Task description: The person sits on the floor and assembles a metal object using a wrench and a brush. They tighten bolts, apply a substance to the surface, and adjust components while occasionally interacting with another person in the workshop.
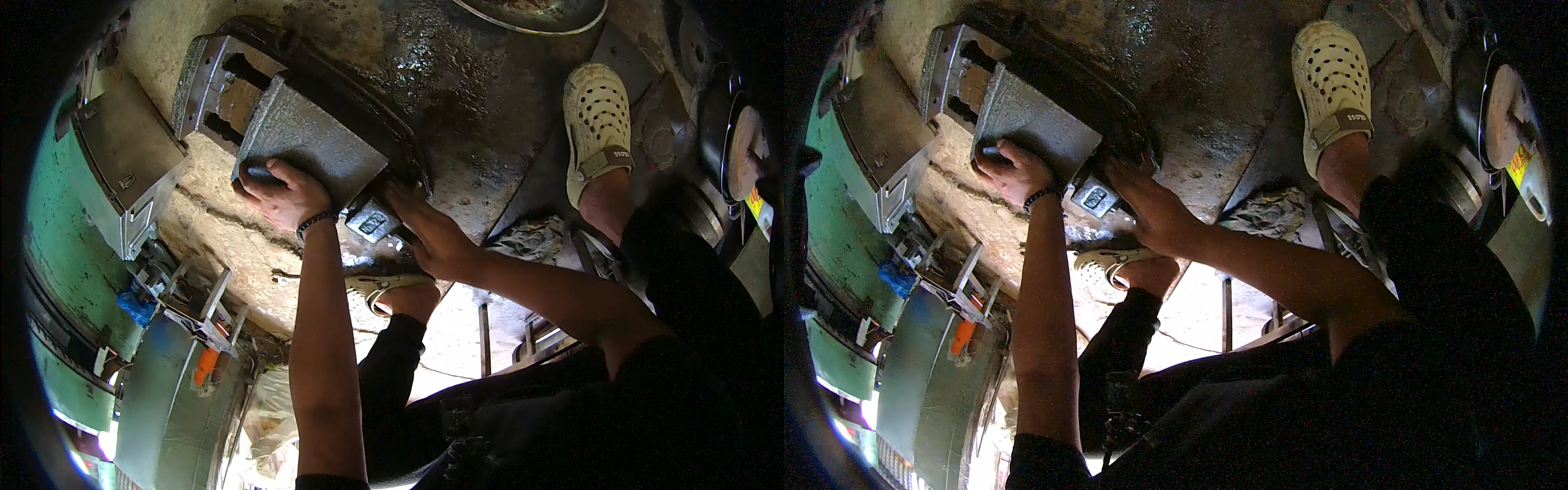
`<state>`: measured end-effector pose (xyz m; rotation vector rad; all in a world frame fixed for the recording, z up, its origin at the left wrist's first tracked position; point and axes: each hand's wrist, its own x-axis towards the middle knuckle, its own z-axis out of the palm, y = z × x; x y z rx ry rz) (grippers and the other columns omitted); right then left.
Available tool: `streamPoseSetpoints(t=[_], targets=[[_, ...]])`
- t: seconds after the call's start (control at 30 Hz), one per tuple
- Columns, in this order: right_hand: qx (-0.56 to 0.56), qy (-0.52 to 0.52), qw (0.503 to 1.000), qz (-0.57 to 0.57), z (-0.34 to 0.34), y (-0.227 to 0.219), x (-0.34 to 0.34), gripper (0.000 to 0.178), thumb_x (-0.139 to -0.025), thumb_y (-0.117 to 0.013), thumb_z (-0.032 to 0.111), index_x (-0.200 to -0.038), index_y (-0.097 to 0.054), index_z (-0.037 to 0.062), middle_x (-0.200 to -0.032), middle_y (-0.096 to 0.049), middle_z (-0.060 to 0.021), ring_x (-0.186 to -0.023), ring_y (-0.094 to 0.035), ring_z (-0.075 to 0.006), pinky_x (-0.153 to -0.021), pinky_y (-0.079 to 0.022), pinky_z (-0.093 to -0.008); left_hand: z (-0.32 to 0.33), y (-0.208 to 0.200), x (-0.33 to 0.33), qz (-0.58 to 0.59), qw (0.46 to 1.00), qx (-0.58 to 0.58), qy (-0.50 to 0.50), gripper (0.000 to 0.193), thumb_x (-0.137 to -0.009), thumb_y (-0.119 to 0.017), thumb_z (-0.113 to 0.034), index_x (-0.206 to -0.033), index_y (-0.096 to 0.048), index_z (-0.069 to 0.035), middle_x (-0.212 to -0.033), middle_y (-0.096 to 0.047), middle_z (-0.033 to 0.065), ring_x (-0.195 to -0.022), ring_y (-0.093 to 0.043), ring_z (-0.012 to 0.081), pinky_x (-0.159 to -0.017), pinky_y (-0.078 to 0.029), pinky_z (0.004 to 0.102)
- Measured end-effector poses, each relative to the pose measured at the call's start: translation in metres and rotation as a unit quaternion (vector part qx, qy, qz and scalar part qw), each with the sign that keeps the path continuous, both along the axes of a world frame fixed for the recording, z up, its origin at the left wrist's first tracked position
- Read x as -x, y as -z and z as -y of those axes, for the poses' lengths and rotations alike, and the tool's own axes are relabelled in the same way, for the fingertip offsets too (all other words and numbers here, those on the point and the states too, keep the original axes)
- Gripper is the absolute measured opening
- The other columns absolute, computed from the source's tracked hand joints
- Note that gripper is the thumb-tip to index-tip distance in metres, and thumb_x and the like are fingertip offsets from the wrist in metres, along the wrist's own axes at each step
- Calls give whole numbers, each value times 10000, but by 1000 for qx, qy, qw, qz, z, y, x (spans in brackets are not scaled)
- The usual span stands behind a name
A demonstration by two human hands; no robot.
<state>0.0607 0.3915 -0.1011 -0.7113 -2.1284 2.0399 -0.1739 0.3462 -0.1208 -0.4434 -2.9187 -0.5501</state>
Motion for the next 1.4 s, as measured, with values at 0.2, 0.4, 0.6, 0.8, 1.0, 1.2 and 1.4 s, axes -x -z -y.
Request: streamPoseSetpoints(t=[0.2,0.4,0.6,0.8,1.0,1.2,1.4], targets=[[15,2,1000,-3,-4,-1,4,913,-693,-444,-191,-1563,-253,12,-1604,-253,-251,-1491,-267,-387,-1242,-233,-421,-1,2,-2,-1,1000,9,-17,569,-973,-440,-446,-1377,-477,-47,-1419,-446,206,-1217,-536,427,-949,-475,540],[2,-7,1000,21,-1,-3,-1,926,-694,-447,-181,-1572,-230,18,-1619,-228,-235,-1495,-254,-386,-1240,-244,-424,-4,-1,-6,12,998,32,-44,575,-969,-447,-464,-1377,-479,-61,-1420,-449,204,-1211,-544,419,-935,-481,540],[32,-22,999,30,-4,-8,-3,920,-709,-472,-176,-1574,-239,33,-1616,-240,-232,-1495,-264,-364,-1219,-289,-407,-3,-5,-5,19,999,24,-33,624,-970,-415,-525,-1399,-470,-76,-1475,-416,198,-1277,-509,417,-942,-465,574],[-53,-27,998,32,3,-13,-4,953,-704,-512,-191,-1582,-227,46,-1630,-199,-220,-1479,-294,-385,-1201,-332,-385,-7,-7,-7,18,998,36,-49,620,-958,-425,-505,-1417,-461,-89,-1501,-398,182,-1278,-515,402,-912,-465,561],[-129,-66,988,57,-4,-26,7,832,-762,-628,-104,-1520,-289,-54,-1569,-261,-316,-1423,-357,-456,-1183,-340,-470,-14,-12,-6,18,998,19,-59,629,-966,-435,-537,-1419,-468,-102,-1483,-424,176,-1279,-513,398,-952,-457,554],[-204,-119,968,82,5,-30,-3,761,-786,-578,-105,-1500,-316,-77,-1562,-276,-319,-1439,-342,-435,-1178,-331,-495,-7,-6,-4,-4,998,35,-50,600,-968,-428,-496,-1428,-449,-112,-1505,-394,176,-1255,-525,394,-924,-449,551],[-214,-97,970,61,6,-25,0,831,-720,-601,-136,-1499,-318,-78,-1583,-237,-305,-1435,-337,-457,-1172,-350,-478,-4,-4,-7,-10,998,42,-54,629,-977,-434,-533,-1431,-456,-98,-1498,-411,170,-1286,-509,392,-977,-449,548]])
